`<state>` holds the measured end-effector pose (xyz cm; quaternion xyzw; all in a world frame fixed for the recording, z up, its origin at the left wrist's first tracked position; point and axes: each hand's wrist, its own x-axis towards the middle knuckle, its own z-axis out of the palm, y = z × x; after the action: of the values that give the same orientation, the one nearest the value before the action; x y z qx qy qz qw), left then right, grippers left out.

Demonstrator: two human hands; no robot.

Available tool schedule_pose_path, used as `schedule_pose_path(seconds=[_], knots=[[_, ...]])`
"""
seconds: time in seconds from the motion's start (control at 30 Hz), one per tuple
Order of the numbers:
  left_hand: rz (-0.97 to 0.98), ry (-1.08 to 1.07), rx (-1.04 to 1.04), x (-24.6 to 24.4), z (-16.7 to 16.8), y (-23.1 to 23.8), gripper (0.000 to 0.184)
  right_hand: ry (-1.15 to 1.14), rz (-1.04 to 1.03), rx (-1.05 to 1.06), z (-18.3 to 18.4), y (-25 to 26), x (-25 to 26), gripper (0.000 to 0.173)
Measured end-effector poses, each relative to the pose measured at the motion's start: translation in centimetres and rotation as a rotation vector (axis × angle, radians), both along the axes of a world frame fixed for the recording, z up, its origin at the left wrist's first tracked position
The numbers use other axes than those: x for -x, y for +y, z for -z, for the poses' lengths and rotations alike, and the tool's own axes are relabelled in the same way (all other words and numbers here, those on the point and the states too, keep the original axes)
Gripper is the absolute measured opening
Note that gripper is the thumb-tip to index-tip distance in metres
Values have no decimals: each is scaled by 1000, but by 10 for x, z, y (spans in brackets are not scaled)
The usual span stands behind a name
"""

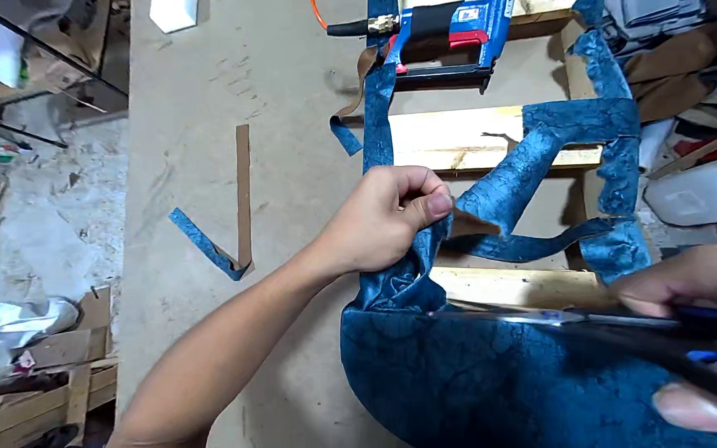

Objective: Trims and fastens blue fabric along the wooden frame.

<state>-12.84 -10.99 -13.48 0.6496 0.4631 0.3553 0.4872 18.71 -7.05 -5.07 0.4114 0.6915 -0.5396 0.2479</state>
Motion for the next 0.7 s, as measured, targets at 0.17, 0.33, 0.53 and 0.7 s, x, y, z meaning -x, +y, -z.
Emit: schedule_pose_path(seconds=[0.17, 0.33, 0.53, 0.7], knots=[[131, -115, -62, -10, -5, 10, 16, 2, -150, 58, 27, 4, 38, 54], [57, -235, 130, -3, -6, 10, 18, 124, -97, 157, 35, 10, 39, 43], [101, -275, 163, -6, -25, 18, 19, 82, -209, -13, 21, 15, 56, 49], [113, -87, 67, -13, -36, 33, 22, 216, -40, 67, 25, 10, 53, 41]])
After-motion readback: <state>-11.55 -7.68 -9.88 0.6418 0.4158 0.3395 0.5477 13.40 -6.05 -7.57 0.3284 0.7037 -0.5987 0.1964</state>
